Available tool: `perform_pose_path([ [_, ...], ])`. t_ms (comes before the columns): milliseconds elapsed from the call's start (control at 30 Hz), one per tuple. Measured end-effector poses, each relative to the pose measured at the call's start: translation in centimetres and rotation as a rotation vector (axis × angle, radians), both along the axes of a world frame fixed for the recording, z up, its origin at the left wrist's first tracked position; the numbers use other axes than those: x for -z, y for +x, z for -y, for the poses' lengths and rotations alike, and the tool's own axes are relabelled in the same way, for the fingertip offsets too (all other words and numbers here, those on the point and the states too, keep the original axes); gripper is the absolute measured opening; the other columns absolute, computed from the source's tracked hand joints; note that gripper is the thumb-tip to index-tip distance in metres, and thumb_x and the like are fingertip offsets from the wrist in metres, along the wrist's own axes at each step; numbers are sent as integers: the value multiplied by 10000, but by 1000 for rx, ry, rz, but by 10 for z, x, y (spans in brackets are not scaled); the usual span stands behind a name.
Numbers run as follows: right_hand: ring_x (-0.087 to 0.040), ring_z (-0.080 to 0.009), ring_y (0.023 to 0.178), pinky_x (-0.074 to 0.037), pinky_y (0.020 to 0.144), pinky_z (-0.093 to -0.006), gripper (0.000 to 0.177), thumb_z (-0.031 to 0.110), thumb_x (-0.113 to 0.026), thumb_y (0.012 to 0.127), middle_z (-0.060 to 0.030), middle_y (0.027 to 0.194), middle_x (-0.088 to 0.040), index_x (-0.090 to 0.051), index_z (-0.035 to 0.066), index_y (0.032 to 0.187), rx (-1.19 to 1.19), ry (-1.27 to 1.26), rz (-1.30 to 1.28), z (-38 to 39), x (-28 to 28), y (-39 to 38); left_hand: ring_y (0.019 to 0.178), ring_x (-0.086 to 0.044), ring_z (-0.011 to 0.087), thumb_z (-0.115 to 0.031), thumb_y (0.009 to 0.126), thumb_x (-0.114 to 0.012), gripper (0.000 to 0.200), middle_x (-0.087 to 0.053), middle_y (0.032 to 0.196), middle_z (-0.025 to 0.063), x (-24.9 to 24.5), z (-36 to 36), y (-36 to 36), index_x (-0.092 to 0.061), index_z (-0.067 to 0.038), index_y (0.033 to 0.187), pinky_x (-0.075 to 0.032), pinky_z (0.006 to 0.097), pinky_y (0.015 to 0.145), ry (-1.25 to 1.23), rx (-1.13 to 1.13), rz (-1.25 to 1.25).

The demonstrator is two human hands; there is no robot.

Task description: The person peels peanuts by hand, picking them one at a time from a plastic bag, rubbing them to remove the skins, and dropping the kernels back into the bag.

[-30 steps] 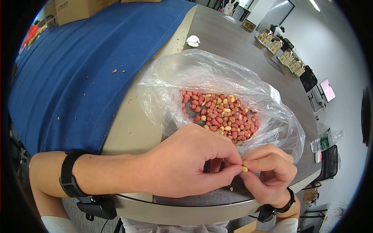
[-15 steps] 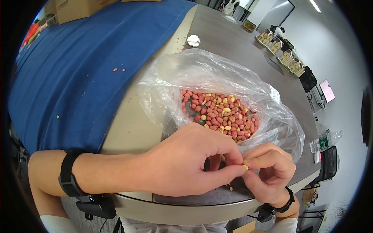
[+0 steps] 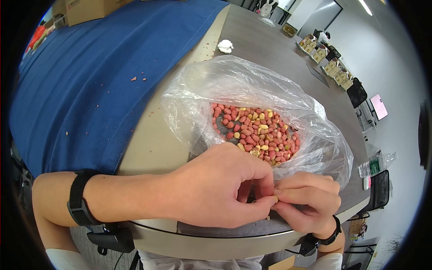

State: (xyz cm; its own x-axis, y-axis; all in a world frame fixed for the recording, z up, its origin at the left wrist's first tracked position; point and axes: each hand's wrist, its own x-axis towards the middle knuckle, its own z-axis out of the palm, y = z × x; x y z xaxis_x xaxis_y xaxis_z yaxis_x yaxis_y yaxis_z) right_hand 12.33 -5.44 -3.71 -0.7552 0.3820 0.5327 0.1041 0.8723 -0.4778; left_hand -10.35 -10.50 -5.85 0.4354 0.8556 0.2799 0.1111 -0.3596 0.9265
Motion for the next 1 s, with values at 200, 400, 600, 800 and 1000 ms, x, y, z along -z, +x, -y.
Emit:
perform_pose_path([
  [200,-671,-181,609,-525,530,-265,222,5,-853,653,-63,792,-704,-748,40,846,-16,-71,-31,-3,3,1,573,-617,66,-108,854,-740,103,-650,708,19,0,1,2,-665,-38,846,-455,207,451,4,-6,11],
  [400,-672,-186,611,-525,533,-267,242,-8,-853,646,-65,784,-701,-734,41,851,-16,-46,9,-2,0,-3,551,-611,79,-87,844,-735,95,-649,700,28,1,2,4,-658,-32,841,-463,221,455,22,-15,-5],
  [600,-684,-185,625,-530,540,-267,261,-18,-853,654,-70,798,-711,-732,38,878,-17,-40,5,0,1,-4,529,-606,94,-78,838,-736,66,-648,660,37,3,0,3,-693,-29,829,-466,233,458,97,-51,-3],
  [800,-691,-169,639,-535,546,-246,240,-61,-850,674,-85,812,-718,-728,20,864,8,-95,-25,2,2,-4,520,-601,92,-58,837,-732,33,-658,644,38,0,2,2,-731,-25,836,-456,234,458,109,-81,-7],
  [1000,-693,-145,663,-535,564,-235,237,-84,-841,688,-112,819,-718,-734,1,881,2,-201,-38,1,0,-1,538,-609,76,-50,833,-732,48,-666,656,35,3,0,2,-740,-15,865,-454,228,458,122,-66,28],
])
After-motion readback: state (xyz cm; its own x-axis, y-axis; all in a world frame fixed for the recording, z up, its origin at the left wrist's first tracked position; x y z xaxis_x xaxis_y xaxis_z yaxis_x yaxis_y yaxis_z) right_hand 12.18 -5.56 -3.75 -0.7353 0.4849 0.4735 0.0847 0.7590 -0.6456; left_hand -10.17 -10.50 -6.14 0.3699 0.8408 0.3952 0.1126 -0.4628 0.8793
